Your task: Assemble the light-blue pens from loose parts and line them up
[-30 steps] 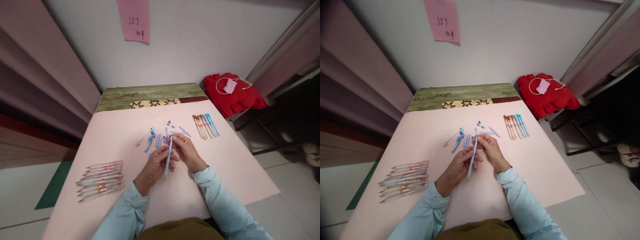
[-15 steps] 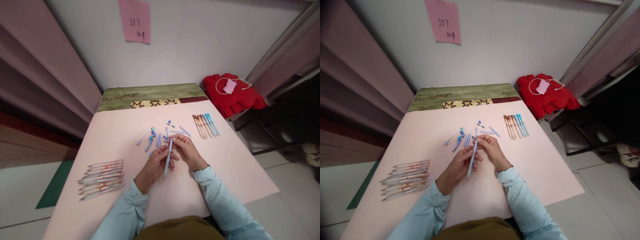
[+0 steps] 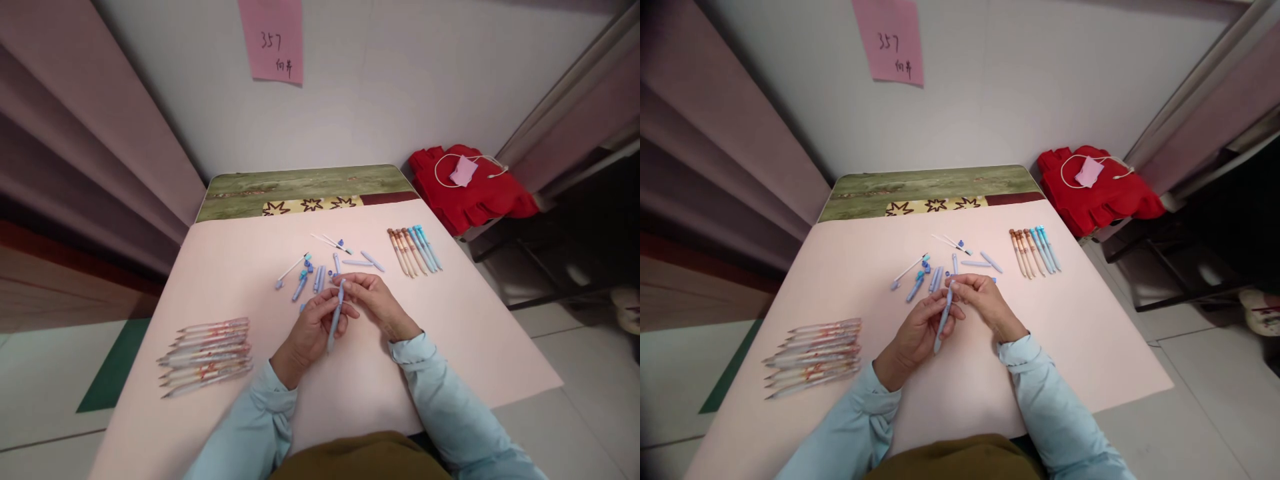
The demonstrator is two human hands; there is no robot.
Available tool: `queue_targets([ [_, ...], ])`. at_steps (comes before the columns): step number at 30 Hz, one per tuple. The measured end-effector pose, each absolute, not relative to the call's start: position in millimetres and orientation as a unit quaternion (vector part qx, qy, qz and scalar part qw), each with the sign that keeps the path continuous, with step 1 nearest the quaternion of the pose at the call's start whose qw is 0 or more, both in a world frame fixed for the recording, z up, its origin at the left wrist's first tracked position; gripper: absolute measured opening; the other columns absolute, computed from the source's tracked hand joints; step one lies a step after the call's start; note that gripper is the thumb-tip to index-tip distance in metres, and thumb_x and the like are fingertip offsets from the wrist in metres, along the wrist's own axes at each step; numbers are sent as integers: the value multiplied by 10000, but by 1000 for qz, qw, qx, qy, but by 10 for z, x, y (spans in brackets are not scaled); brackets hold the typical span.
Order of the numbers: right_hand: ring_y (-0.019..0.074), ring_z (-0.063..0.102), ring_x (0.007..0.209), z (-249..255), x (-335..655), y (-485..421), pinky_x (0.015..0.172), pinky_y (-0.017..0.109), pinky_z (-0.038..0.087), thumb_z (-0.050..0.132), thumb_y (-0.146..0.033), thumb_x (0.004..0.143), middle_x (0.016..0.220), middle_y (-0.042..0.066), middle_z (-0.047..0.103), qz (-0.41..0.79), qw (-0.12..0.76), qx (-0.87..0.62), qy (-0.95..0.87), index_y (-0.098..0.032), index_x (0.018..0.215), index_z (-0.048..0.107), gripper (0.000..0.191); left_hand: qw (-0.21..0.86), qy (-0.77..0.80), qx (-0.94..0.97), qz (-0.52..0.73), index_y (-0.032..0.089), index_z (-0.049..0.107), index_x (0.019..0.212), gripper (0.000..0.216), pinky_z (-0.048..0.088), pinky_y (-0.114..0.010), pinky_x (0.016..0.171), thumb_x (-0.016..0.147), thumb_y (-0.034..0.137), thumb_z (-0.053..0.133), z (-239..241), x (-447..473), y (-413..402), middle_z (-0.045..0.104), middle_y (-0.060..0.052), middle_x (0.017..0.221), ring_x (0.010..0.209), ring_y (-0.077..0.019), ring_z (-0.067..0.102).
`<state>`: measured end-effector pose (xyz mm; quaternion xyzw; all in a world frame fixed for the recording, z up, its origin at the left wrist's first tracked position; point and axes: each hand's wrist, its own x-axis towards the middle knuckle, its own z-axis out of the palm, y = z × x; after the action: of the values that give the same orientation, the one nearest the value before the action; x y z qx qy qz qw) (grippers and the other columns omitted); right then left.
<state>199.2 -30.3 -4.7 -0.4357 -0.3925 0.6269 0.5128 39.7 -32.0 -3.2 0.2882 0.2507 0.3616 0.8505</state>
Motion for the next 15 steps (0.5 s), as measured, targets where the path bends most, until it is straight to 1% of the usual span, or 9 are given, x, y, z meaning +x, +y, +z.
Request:
queue_targets([
  [3, 142, 643, 705, -24, 2032, -284, 567, 225, 454, 702, -518, 807, 848, 53, 726, 591, 546, -464, -370, -186, 944, 758, 363, 847, 259, 285, 367, 147, 602, 1069, 253, 348, -189, 412, 852, 271, 638, -35, 390, -323, 742, -100, 782, 414, -86, 528],
  [6, 141, 651, 720, 6, 2089, -258, 533, 212, 443, 706, -516, 799, 951, 79, 735, 553, 581, -490, -341, -188, 939, 752, 360, 842, 274, 273, 376, 170, 585, 1134, 336, 339, -194, 409, 825, 274, 664, -36, 381, -321, 740, -74, 748, 403, -89, 512],
  [11, 125, 594, 629, -3, 2216, -198, 478, 214, 415, 741, -494, 744, 854, 71, 727, 458, 639, -550, -282, -174, 837, 718, 334, 823, 300, 271, 399, 155, 603, 1108, 342, 277, -178, 370, 809, 303, 679, 9, 360, -280, 738, -83, 741, 390, -77, 482],
  [15, 108, 557, 594, -44, 2381, -160, 462, 210, 386, 708, -480, 770, 819, 55, 712, 371, 668, -588, -265, -164, 829, 707, 322, 778, 348, 249, 459, 145, 631, 991, 350, 258, -168, 343, 824, 451, 669, 30, 323, -218, 715, -53, 683, 356, -52, 439],
])
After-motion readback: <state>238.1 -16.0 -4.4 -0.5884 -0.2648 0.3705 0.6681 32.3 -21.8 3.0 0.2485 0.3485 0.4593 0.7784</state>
